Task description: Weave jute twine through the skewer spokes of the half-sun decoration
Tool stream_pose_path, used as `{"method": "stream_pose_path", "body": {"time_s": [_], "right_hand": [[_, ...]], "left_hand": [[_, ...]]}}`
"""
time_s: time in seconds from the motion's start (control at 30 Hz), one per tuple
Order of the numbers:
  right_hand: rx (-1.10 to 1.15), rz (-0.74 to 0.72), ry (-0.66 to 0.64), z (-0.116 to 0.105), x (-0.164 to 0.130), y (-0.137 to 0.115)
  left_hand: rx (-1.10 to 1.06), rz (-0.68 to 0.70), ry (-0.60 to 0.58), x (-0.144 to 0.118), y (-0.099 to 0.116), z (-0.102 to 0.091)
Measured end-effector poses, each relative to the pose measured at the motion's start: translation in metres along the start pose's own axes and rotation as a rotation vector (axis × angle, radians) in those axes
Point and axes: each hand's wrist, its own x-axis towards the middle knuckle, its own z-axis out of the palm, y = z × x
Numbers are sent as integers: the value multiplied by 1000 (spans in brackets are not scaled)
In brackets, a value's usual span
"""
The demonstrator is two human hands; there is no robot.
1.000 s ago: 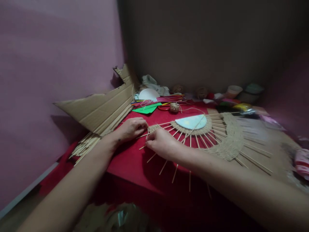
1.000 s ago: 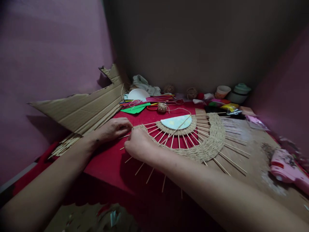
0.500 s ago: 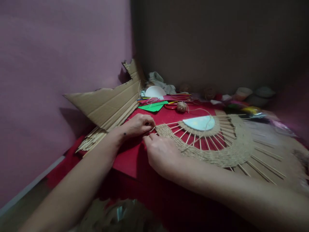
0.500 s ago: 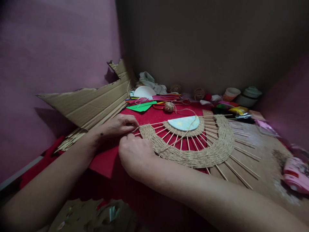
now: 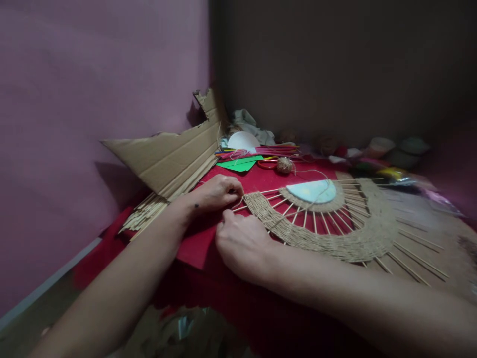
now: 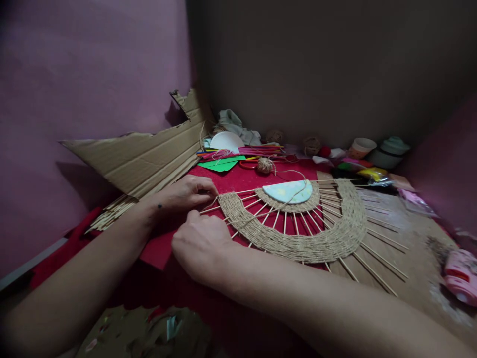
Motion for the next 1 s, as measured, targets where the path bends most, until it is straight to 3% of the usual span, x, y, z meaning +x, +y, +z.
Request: {"method": "stream_pose_path", "body": {"time_s": [0.2, 0.4, 0.53, 0.7, 1.0], "right_hand": [[92, 240, 50, -14, -21, 30], [247, 312, 257, 3, -54, 53], [221, 377, 219, 9, -62, 54], [178, 362, 157, 1, -57, 52], [341, 283, 226, 8, -71, 50]], "left_hand": [[14, 46, 12, -1, -1, 0], [27, 46, 11, 0, -5, 3], [24, 48, 10, 1, -8, 5], [5, 49, 14, 1, -9, 4], [-12, -20, 8, 1, -10, 6]]}}
